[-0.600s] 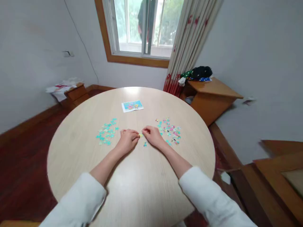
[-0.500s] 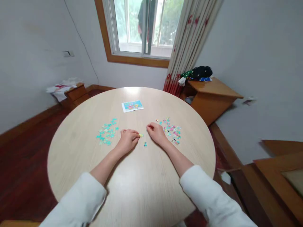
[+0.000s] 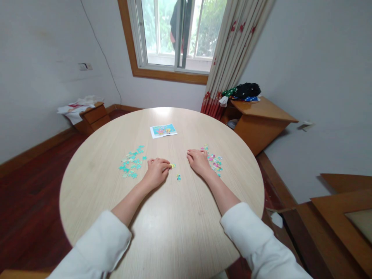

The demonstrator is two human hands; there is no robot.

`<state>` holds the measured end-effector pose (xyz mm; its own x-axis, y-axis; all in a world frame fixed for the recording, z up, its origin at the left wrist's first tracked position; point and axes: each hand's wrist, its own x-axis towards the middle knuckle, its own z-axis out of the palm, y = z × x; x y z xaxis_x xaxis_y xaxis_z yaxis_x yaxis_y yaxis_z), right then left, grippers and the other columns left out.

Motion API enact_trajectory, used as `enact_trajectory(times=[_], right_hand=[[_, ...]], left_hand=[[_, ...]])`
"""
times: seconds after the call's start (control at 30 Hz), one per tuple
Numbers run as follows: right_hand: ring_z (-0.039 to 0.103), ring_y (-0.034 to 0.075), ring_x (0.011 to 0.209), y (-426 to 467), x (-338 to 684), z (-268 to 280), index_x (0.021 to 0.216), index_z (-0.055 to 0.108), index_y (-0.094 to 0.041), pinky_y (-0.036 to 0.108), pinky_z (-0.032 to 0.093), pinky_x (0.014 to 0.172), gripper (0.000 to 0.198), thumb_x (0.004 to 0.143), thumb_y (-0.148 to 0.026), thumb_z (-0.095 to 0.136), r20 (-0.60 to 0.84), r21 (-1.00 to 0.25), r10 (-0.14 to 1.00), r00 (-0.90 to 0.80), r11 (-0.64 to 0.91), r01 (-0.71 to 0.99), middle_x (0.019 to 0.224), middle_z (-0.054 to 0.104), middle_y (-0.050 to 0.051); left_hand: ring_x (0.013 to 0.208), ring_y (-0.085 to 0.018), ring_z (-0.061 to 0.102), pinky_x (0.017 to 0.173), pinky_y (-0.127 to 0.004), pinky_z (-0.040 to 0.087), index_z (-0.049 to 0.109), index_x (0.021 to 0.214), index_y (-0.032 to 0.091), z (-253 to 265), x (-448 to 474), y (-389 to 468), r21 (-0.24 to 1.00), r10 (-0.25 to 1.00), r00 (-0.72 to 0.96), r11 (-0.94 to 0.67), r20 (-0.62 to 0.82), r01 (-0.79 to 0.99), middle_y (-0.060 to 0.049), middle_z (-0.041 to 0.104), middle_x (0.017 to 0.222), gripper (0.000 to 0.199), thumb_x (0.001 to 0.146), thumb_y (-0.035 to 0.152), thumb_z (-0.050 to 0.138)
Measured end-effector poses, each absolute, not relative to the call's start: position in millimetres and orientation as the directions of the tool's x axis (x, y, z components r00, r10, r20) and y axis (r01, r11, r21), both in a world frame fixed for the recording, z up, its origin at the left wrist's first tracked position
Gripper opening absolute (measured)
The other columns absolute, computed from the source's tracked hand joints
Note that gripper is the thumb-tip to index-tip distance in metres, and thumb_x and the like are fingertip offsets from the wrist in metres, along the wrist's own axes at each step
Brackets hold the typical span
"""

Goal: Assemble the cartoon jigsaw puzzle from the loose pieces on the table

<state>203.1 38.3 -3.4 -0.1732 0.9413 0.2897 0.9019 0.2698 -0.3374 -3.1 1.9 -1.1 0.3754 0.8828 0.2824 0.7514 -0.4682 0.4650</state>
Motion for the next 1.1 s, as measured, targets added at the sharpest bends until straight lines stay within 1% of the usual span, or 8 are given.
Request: enact_trajectory(times=[0.1, 0.17, 0.33, 0.5, 0.67, 0.87, 0.97, 1.1], right_hand=[[0.060, 0.019, 0.098, 37.7, 202.5, -1.0, 0.086, 0.067, -0.018, 0.039, 0.025, 0.093, 0.020, 0.085, -0.015, 0.048, 0.299, -0.381, 0.929, -0.218, 0.325, 0.865, 0.103, 0.069, 0.007], [0.060, 0.019, 0.095, 37.1, 202.5, 0.1, 0.085, 0.068, -0.018, 0.039, 0.026, 0.092, 0.019, 0.083, -0.014, 0.049, 0.309, -0.391, 0.926, -0.216, 0.331, 0.859, 0.100, 0.070, 0.007], [0.050, 0.024, 0.110, 36.7, 204.8, 0.9, 0.099, 0.067, -0.018, 0.040, 0.025, 0.091, 0.020, 0.083, -0.022, 0.056, 0.318, -0.366, 0.940, -0.125, 0.243, 0.898, 0.117, 0.062, 0.011], [0.049, 0.023, 0.107, 37.4, 205.8, 0.2, 0.089, 0.069, -0.021, 0.040, 0.024, 0.087, 0.017, 0.086, -0.026, 0.053, 0.270, -0.351, 0.956, -0.119, 0.212, 0.912, 0.112, 0.063, 0.008], [0.049, 0.022, 0.103, 38.6, 205.5, -0.7, 0.087, 0.067, -0.020, 0.038, 0.025, 0.085, 0.014, 0.086, -0.025, 0.054, 0.277, -0.368, 0.954, -0.114, 0.215, 0.905, 0.104, 0.065, 0.008], [0.047, 0.023, 0.104, 40.1, 204.9, -4.0, 0.087, 0.063, -0.019, 0.038, 0.027, 0.087, 0.009, 0.084, -0.022, 0.055, 0.269, -0.385, 0.956, -0.115, 0.217, 0.897, 0.105, 0.061, 0.008], [0.047, 0.024, 0.105, 39.2, 205.1, -3.7, 0.092, 0.062, -0.019, 0.038, 0.028, 0.088, 0.011, 0.083, -0.021, 0.057, 0.271, -0.382, 0.955, -0.118, 0.220, 0.898, 0.107, 0.060, 0.009], [0.046, 0.025, 0.105, 38.8, 207.4, -2.6, 0.097, 0.062, -0.020, 0.039, 0.029, 0.087, 0.017, 0.082, -0.028, 0.059, 0.267, -0.377, 0.959, -0.096, 0.195, 0.905, 0.111, 0.058, 0.010]], left_hand=[[0.097, -0.021, 0.057, 0.085, -0.042, 0.025, 0.071, 0.085, 0.022, -2.6, -3.9, 2.8, 0.474, 0.884, 0.370, -0.466, 0.286, 0.747, -0.006, 0.069, 0.102, 0.024, 0.082, 0.018, 0.048], [0.097, -0.021, 0.057, 0.086, -0.042, 0.025, 0.071, 0.085, 0.022, -2.4, -4.1, 2.9, 0.480, 0.886, 0.361, -0.462, 0.292, 0.745, -0.006, 0.069, 0.102, 0.024, 0.082, 0.018, 0.047], [0.097, -0.021, 0.057, 0.088, -0.043, 0.025, 0.070, 0.086, 0.021, -1.4, -4.7, 3.0, 0.501, 0.900, 0.304, -0.427, 0.311, 0.753, -0.007, 0.069, 0.103, 0.024, 0.082, 0.017, 0.047], [0.097, -0.022, 0.057, 0.088, -0.044, 0.026, 0.071, 0.085, 0.021, -2.0, -5.3, 3.2, 0.516, 0.907, 0.306, -0.418, 0.290, 0.748, -0.007, 0.069, 0.101, 0.026, 0.080, 0.015, 0.046], [0.095, -0.022, 0.056, 0.086, -0.044, 0.026, 0.072, 0.085, 0.022, -1.0, -6.4, 2.9, 0.507, 0.904, 0.317, -0.425, 0.288, 0.750, -0.007, 0.068, 0.100, 0.028, 0.079, 0.014, 0.045], [0.093, -0.021, 0.057, 0.085, -0.043, 0.025, 0.071, 0.085, 0.021, -0.2, -6.4, 2.7, 0.492, 0.899, 0.336, -0.436, 0.282, 0.753, -0.006, 0.069, 0.100, 0.027, 0.079, 0.015, 0.046], [0.093, -0.021, 0.057, 0.085, -0.043, 0.026, 0.071, 0.085, 0.021, 0.5, -5.9, 2.3, 0.491, 0.899, 0.342, -0.437, 0.274, 0.754, -0.006, 0.069, 0.100, 0.027, 0.079, 0.015, 0.045], [0.094, -0.022, 0.057, 0.085, -0.043, 0.026, 0.071, 0.085, 0.022, 1.7, -6.0, 1.7, 0.489, 0.898, 0.346, -0.438, 0.272, 0.754, -0.007, 0.069, 0.101, 0.028, 0.080, 0.016, 0.045]])
